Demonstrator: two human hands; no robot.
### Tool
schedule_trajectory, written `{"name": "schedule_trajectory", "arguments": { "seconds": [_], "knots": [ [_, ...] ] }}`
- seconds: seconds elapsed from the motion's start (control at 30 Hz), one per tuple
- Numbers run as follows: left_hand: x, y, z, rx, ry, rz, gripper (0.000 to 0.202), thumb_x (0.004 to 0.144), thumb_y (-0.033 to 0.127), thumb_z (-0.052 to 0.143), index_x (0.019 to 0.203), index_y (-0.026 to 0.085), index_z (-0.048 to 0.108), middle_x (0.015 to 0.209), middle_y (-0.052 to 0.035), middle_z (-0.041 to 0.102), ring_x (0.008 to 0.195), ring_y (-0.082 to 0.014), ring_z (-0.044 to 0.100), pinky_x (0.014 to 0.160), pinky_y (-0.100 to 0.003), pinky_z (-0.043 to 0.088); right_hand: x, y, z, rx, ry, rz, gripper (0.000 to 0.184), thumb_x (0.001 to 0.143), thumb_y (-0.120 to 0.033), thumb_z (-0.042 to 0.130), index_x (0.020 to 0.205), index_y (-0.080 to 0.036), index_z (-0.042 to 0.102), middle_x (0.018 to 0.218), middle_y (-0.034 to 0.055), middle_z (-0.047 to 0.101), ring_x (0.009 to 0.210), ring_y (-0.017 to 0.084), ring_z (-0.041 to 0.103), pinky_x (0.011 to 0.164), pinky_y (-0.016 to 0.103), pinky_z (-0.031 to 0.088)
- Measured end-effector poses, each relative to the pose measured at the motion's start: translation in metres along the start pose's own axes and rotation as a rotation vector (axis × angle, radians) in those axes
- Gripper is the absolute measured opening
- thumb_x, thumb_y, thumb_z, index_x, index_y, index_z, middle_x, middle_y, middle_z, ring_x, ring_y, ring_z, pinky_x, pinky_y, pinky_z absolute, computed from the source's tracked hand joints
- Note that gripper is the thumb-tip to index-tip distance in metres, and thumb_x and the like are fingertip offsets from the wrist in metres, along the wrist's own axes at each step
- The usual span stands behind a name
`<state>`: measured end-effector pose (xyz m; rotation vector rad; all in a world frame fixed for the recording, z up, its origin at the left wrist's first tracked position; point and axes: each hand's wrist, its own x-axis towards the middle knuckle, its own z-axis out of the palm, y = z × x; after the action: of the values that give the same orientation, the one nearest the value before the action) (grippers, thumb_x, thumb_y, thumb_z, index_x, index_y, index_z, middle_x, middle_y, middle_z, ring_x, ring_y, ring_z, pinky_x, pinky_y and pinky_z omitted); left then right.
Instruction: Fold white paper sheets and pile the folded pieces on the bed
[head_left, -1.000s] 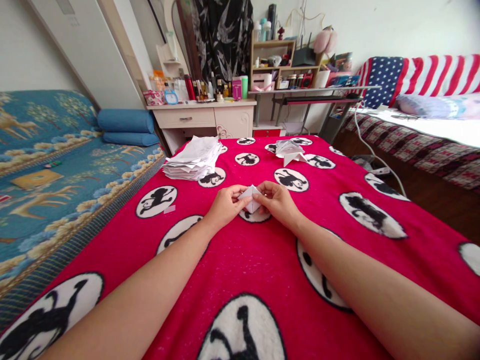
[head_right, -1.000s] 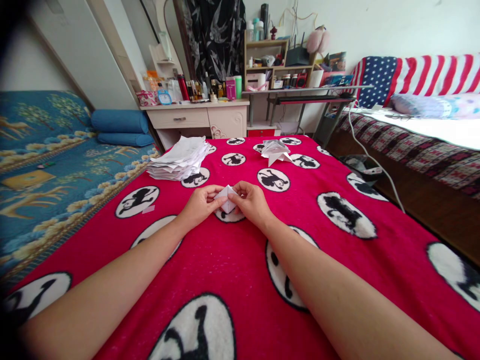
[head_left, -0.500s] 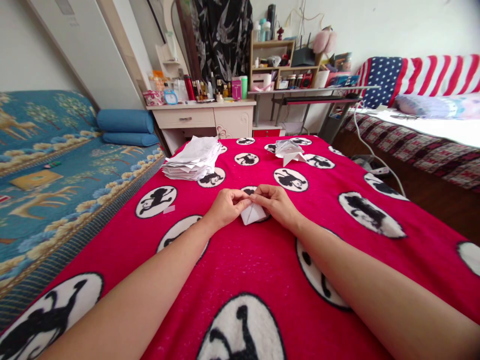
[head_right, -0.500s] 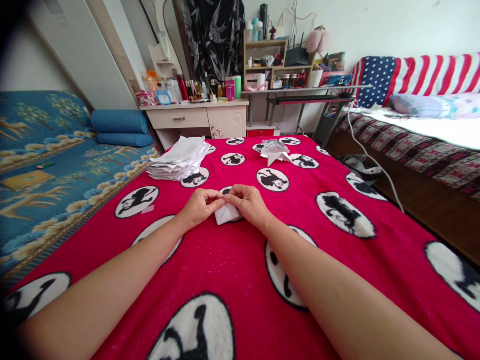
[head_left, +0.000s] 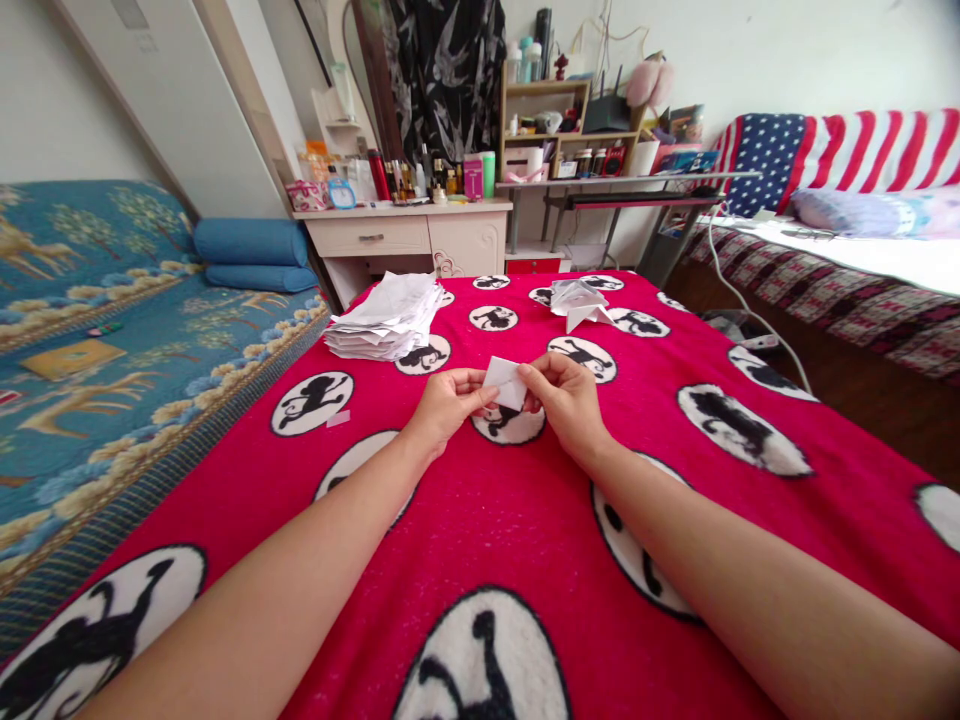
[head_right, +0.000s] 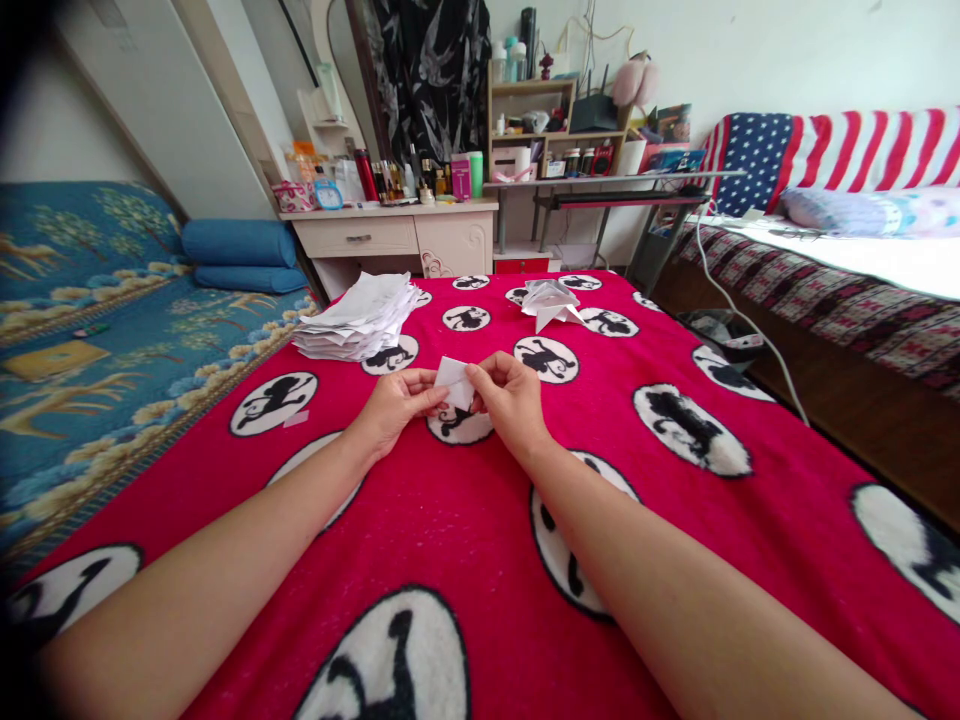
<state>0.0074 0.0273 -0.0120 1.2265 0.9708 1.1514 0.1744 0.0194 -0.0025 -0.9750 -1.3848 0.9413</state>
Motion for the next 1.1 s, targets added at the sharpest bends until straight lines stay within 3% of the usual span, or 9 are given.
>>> {"name": "schedule_trajectory", "arguments": {
  "seconds": [0.13,0.23,0.3,0.57,0.83,0.97,1.1],
  "knots": [
    [0.007,-0.003,-0.006,-0.137,0.181,0.064,0.04,0.055,0.034,0.083,0.084,0.012,0.069,0.074,-0.0023,0.07,0.06,-0.0096,0.06,0.06,-0.022,0.048,-0.003,0.002,0.004,-0.003,-0.244,0.105,0.03,0.075,-0.042,0.066,0.066,-0.018,0.049,0.054,-0.0022,0.058,0.041,0.009,0.049,0.041,0.02,0.04],
    [0.01,-0.002,-0.009,-0.103,0.223,0.115,0.036,0.052,0.034,0.084,0.075,0.011,0.069,0.068,-0.0016,0.069,0.059,-0.0097,0.058,0.059,-0.022,0.046,-0.005,0.005,0.007,-0.055,-0.441,0.13,0.029,0.078,-0.04,0.063,0.066,-0.017,0.051,0.053,-0.0021,0.058,0.041,0.008,0.05,0.04,0.019,0.039],
    [0.01,0.0,-0.01,-0.031,0.221,0.135,0.034,0.053,0.035,0.083,0.073,0.011,0.069,0.065,-0.0017,0.068,0.057,-0.0102,0.057,0.058,-0.022,0.045,-0.005,0.007,0.007,-0.071,-0.48,0.124,0.03,0.081,-0.042,0.06,0.068,-0.016,0.053,0.054,-0.0016,0.059,0.042,0.008,0.051,0.04,0.019,0.039],
    [0.01,-0.003,-0.009,0.179,0.188,0.22,0.022,0.069,0.034,0.07,0.073,0.012,0.071,0.066,-0.0018,0.068,0.056,-0.011,0.055,0.053,-0.021,0.041,-0.002,0.009,0.003,-0.091,-0.47,0.173,0.03,0.08,-0.043,0.06,0.072,-0.013,0.059,0.053,-0.0004,0.06,0.04,0.007,0.051,0.039,0.017,0.037],
    [0.013,-0.005,-0.013,0.334,0.2,0.296,0.021,0.075,0.034,0.065,0.075,0.013,0.071,0.071,-0.0023,0.07,0.062,-0.0132,0.059,0.059,-0.023,0.044,-0.003,0.009,0.004,-0.099,-0.477,0.168,0.029,0.079,-0.041,0.062,0.071,-0.013,0.06,0.053,-0.0001,0.061,0.04,0.007,0.051,0.039,0.017,0.037],
    [0.01,-0.004,-0.008,0.234,0.188,0.275,0.025,0.075,0.036,0.068,0.083,0.013,0.069,0.077,-0.0038,0.07,0.067,-0.0129,0.062,0.063,-0.022,0.047,-0.003,0.008,0.005,-0.06,-0.42,0.196,0.03,0.078,-0.043,0.063,0.07,-0.014,0.059,0.052,-0.0012,0.059,0.039,0.008,0.05,0.039,0.018,0.037],
    [0.006,-0.004,-0.002,0.062,0.102,0.18,0.047,0.067,0.036,0.076,0.106,0.014,0.06,0.084,-0.0051,0.071,0.068,-0.0137,0.064,0.06,-0.021,0.05,-0.003,0.007,0.005,-0.015,-0.311,0.202,0.034,0.074,-0.049,0.066,0.072,-0.015,0.058,0.056,-0.0004,0.062,0.041,0.009,0.052,0.04,0.019,0.039]
  ]
}}
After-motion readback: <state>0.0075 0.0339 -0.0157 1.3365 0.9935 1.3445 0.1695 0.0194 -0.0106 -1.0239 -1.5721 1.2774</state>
